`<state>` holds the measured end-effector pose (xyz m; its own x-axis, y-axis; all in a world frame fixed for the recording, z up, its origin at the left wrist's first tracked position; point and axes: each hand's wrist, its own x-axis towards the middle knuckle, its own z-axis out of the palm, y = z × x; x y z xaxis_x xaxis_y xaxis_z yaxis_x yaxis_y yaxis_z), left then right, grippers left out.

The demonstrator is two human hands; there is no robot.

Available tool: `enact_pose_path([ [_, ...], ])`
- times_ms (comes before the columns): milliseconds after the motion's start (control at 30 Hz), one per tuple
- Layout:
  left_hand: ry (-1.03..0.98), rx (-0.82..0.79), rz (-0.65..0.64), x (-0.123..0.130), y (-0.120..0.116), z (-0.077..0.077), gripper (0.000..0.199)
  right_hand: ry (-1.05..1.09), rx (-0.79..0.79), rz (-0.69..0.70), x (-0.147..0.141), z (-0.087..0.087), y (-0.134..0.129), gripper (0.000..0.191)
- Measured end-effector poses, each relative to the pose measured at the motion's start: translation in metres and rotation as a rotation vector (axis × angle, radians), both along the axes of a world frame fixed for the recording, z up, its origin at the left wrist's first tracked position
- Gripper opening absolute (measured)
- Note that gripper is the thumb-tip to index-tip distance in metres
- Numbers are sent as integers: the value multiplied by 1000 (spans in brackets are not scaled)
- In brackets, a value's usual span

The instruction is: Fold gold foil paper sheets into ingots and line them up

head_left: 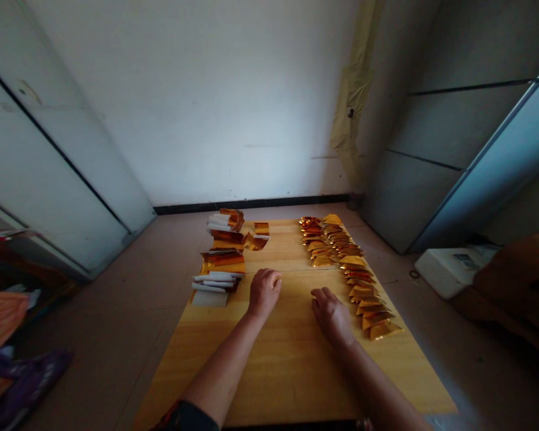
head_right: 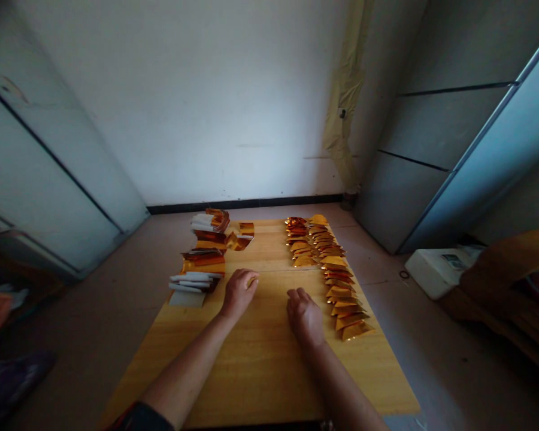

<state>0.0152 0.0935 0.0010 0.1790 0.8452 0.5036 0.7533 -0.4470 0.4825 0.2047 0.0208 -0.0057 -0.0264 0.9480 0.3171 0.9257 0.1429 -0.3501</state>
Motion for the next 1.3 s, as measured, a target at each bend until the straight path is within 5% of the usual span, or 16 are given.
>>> enact_pose_path([
  [333,366,-211,-225,77,32,-8,44,-69,-103,-135,4,3,20,23],
  [1300,436,-164,-220,98,44,-12,46,-95,-27,-119,-1,-5,14,18],
])
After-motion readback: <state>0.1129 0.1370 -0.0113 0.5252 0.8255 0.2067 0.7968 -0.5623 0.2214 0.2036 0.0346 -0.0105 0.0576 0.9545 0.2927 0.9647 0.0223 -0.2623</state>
